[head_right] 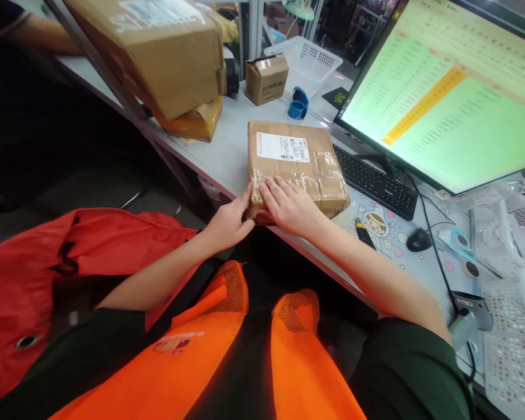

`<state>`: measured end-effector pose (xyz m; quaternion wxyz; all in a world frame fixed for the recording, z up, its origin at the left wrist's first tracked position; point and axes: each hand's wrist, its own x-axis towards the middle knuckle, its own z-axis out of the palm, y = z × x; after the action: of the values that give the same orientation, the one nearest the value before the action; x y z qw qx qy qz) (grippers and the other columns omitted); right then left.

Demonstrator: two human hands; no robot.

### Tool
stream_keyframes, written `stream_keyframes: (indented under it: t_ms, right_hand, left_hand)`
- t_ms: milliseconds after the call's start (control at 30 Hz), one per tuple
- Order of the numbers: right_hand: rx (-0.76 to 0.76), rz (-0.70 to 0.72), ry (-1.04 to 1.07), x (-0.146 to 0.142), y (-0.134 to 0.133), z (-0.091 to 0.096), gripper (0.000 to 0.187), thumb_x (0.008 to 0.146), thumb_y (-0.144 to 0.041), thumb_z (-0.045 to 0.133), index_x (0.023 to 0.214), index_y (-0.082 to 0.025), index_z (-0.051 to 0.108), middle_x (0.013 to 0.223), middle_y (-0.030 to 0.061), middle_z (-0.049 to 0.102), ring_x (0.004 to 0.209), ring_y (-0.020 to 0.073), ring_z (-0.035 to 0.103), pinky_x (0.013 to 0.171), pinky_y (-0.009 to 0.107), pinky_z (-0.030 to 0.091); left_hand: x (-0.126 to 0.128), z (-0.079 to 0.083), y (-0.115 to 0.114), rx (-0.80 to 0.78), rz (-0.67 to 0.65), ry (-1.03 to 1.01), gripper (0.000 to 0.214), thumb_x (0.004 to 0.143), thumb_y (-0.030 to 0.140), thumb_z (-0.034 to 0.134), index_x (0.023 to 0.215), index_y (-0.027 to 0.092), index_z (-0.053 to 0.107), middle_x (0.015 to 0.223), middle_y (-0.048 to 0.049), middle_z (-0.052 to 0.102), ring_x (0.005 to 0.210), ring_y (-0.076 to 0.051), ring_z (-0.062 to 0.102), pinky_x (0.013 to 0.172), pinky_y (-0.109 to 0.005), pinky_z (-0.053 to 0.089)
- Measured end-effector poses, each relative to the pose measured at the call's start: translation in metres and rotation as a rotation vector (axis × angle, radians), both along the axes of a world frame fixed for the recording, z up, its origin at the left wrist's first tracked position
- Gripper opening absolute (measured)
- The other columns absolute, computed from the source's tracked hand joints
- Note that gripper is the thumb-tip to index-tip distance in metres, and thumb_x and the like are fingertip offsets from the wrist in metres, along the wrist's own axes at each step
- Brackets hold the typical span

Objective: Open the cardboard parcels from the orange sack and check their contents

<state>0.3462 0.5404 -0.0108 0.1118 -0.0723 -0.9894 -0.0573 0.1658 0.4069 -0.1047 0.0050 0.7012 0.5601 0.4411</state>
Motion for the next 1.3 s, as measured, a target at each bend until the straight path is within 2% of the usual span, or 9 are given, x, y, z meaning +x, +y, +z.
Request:
stream_keyframes:
  t_ms: [167,333,567,733,833,933,1000,1167,1300]
  right_hand:
    - [0.052,-0.029,-0.082,-0.01,-0.009,0.015,0.059,0.114,-0.042,0.039,0.145,0.001,0.064,0.148,0.032,0.064,0.137,0.0429,0.067,0.106,0.059,0.06]
    - [0.09,-0.046,-0.14,-0.018,-0.016,0.026,0.053,0.11,-0.037,0.041,0.137,-0.001,0.068,0.144,0.0315,0.068,0.129,0.0423,0.071,0.099,0.056,0.062]
    - [0.168,-0.19,-0.121,-0.039,-0.033,0.029,0.054,0.105,-0.037,0.051,0.151,-0.009,0.061,0.106,0.0212,0.076,0.092,0.032,0.072,0.073,0.04,0.056]
    - [0.247,-0.273,-0.085,-0.045,-0.042,0.026,0.037,0.108,-0.031,0.042,0.112,-0.012,0.074,0.092,0.017,0.071,0.08,0.0276,0.066,0.065,0.037,0.046]
    - [0.294,-0.259,-0.03,-0.031,-0.041,0.026,0.031,0.106,-0.025,0.044,0.1,-0.016,0.072,0.088,0.0138,0.071,0.079,0.0253,0.065,0.065,0.036,0.044]
    - [0.312,-0.189,0.087,-0.004,-0.037,0.024,0.022,0.105,-0.024,0.05,0.105,-0.017,0.071,0.096,0.0119,0.075,0.083,0.024,0.068,0.069,0.035,0.049]
    - [0.314,-0.11,0.181,0.017,-0.034,0.021,0.018,0.103,-0.021,0.055,0.112,-0.017,0.07,0.104,0.0118,0.078,0.092,0.0242,0.073,0.075,0.035,0.055]
    - [0.296,-0.06,0.34,0.056,-0.03,0.012,0.024,0.099,-0.018,0.063,0.123,-0.018,0.068,0.113,0.013,0.08,0.109,0.0267,0.078,0.088,0.037,0.064]
    - [0.25,-0.1,0.4,0.061,-0.03,0.007,0.02,0.1,-0.02,0.065,0.119,-0.019,0.07,0.113,0.0133,0.081,0.109,0.0271,0.08,0.088,0.037,0.066]
  left_hand:
    - [-0.02,0.003,0.002,-0.052,-0.086,-0.12,0.089,0.089,0.009,0.055,0.174,0.014,0.029,0.164,-0.0167,0.056,0.149,-0.029,0.059,0.125,-0.041,0.051]
    - [-0.038,-0.006,0.005,-0.029,-0.2,-0.346,0.078,0.09,0.01,0.053,0.167,0.017,0.046,0.158,-0.0113,0.063,0.136,-0.024,0.07,0.118,-0.034,0.056]
    - [-0.009,-0.017,0.015,0.148,0.1,-0.347,0.05,0.101,0.021,0.053,0.149,0.015,0.065,0.146,-0.0137,0.071,0.137,-0.025,0.068,0.12,-0.04,0.055]
    - [-0.022,-0.014,0.011,0.024,0.049,-0.281,0.044,0.107,0.03,0.05,0.142,0.015,0.071,0.132,-0.0143,0.078,0.121,-0.025,0.076,0.108,-0.038,0.06]
    - [-0.035,-0.009,0.004,-0.041,0.01,-0.152,0.045,0.111,0.04,0.046,0.137,0.017,0.074,0.12,-0.0136,0.081,0.109,-0.027,0.078,0.094,-0.036,0.06]
    - [-0.037,-0.008,0.001,-0.031,0.044,0.019,0.051,0.113,0.046,0.04,0.104,0.016,0.08,0.092,-0.0125,0.08,0.085,-0.025,0.076,0.075,-0.034,0.054]
    - [-0.033,-0.009,0.001,-0.027,0.038,0.12,0.056,0.113,0.048,0.038,0.082,0.017,0.073,0.076,-0.0097,0.074,0.071,-0.022,0.07,0.066,-0.033,0.045]
    - [-0.023,-0.01,0.009,0.058,-0.09,0.207,0.057,0.115,0.047,0.036,0.074,0.019,0.065,0.07,-0.0064,0.069,0.067,-0.021,0.065,0.066,-0.036,0.038]
    - [-0.008,-0.012,0.008,0.027,-0.073,0.153,0.059,0.113,0.052,0.037,0.069,0.021,0.062,0.066,-0.0066,0.065,0.066,-0.022,0.062,0.068,-0.037,0.039]
